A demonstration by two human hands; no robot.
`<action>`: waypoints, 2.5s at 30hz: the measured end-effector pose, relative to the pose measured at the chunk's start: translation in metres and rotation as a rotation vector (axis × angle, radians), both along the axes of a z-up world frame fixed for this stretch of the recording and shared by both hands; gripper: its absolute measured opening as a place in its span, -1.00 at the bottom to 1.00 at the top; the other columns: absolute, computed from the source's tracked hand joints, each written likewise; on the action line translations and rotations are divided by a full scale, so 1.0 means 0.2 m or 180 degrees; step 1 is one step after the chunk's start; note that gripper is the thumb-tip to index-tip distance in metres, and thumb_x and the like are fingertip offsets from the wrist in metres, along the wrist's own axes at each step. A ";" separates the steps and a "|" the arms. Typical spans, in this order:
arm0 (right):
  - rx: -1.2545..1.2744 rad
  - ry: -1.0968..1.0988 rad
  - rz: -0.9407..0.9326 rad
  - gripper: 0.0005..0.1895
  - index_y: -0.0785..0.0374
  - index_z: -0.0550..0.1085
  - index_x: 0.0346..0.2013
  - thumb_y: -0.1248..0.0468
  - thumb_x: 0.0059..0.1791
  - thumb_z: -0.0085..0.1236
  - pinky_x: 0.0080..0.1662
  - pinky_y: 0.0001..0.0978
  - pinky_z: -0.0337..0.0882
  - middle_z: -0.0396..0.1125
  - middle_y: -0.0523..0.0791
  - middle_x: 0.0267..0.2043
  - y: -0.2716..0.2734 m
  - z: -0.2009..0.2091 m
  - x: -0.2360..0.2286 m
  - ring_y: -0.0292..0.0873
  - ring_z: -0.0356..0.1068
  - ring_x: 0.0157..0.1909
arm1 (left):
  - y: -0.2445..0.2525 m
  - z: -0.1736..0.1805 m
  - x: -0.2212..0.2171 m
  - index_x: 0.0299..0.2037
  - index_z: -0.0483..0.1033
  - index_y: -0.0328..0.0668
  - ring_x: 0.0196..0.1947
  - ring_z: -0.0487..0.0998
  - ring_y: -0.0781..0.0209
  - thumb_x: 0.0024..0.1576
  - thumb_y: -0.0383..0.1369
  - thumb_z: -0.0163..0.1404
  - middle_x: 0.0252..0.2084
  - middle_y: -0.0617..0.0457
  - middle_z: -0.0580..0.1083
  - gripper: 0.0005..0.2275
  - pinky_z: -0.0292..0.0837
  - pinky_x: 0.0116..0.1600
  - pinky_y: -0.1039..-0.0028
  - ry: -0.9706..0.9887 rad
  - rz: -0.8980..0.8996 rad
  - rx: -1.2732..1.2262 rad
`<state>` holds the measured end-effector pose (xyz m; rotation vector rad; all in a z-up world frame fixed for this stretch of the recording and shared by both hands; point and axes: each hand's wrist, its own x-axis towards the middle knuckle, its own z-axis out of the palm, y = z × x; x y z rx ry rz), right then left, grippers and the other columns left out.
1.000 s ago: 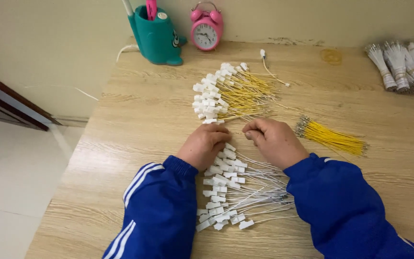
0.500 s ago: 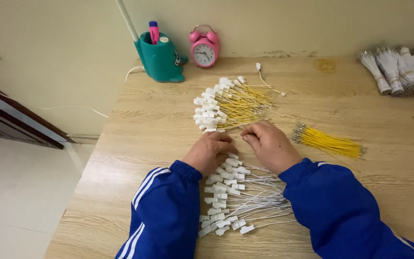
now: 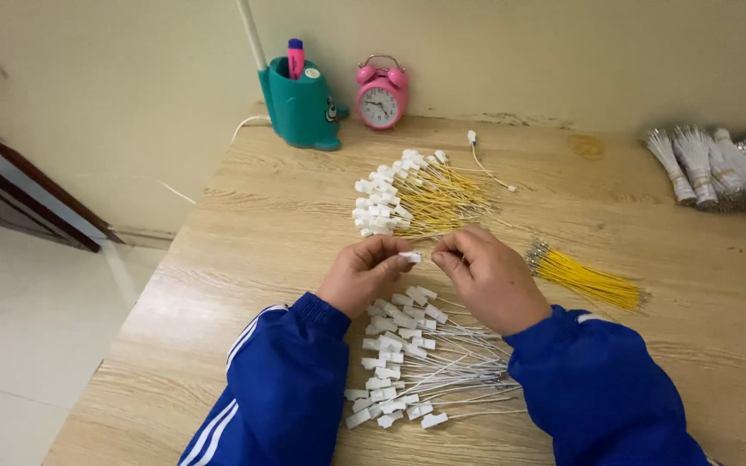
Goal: The person assembles small white plastic connectors onto thin yellow wires by hand. They repeatedly pick up a connector and a wire, insert the wire into the connector, and place the finished assembly on the table.
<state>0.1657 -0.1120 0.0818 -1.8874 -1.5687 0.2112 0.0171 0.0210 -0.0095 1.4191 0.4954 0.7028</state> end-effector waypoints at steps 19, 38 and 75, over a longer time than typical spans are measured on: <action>-0.0232 0.0298 -0.0142 -0.85 0.12 0.53 -0.30 0.15 -0.04 0.09 -0.15 -0.19 0.43 0.40 -0.05 -0.40 -0.02 0.08 -0.06 0.01 0.46 -0.20 | -0.06 0.04 0.02 -0.13 0.56 -0.37 -0.42 0.60 0.21 0.11 -0.44 0.12 -0.39 -0.16 0.55 -0.82 0.59 -0.37 0.56 -0.0601 -0.0024 -0.0426; -0.0006 0.0318 -0.0031 -0.88 0.17 0.55 -0.31 0.24 -0.02 0.08 -0.23 -0.25 0.43 0.38 -0.05 -0.45 0.00 0.06 -0.05 -0.02 0.45 -0.29 | -0.08 0.02 0.05 -0.20 0.55 -0.35 -0.47 0.54 0.29 0.12 -0.41 0.10 -0.44 -0.11 0.53 -0.86 0.54 -0.39 0.60 -0.0511 0.0130 -0.0298; -0.0399 0.0837 -0.0053 -0.86 0.25 0.58 -0.29 0.27 -0.07 0.14 -0.27 -0.27 0.40 0.43 0.01 -0.47 -0.04 0.13 -0.01 -0.14 0.38 -0.37 | -0.03 -0.05 0.06 -0.23 0.53 -0.29 -0.48 0.54 0.28 0.15 -0.36 0.08 -0.47 -0.07 0.50 -0.87 0.53 -0.38 0.61 -0.0605 0.0374 -0.0362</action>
